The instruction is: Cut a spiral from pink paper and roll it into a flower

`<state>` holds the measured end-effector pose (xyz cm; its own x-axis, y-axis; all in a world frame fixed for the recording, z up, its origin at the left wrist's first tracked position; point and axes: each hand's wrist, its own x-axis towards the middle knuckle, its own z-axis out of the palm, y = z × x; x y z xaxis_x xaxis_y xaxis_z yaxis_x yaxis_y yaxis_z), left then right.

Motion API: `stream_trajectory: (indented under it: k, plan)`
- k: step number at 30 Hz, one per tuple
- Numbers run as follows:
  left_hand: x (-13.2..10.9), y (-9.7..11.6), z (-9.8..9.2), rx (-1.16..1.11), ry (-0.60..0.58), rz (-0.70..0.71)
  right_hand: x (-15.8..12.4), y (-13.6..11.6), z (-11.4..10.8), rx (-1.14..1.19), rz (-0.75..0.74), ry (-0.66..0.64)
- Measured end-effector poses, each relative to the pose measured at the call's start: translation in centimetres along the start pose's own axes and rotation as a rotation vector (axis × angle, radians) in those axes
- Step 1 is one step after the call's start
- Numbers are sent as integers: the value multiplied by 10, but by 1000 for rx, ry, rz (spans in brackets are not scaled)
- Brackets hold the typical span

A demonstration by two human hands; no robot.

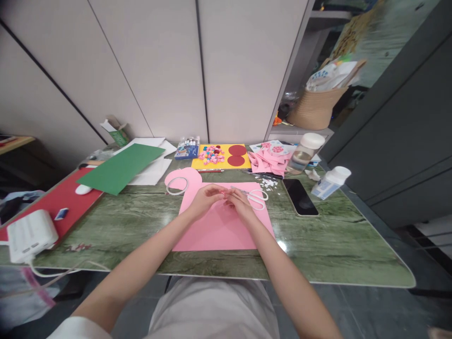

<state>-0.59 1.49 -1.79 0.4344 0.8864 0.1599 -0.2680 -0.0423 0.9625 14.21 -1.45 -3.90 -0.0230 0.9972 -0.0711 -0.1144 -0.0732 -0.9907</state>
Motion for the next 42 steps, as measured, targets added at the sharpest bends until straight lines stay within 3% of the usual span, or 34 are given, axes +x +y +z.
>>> stream_trajectory:
  k: [20, 33, 42]
  plan:
    - [2, 2, -4, -109, 41, -3, 0, 3, 0, 28, -38, -1]
    - [-2, -8, 4, -196, 14, -236, 0, -1, -1, 6, -116, -50]
    - [-1, -9, -1, -184, 50, -295, 3, 1, -1, -72, -139, -76]
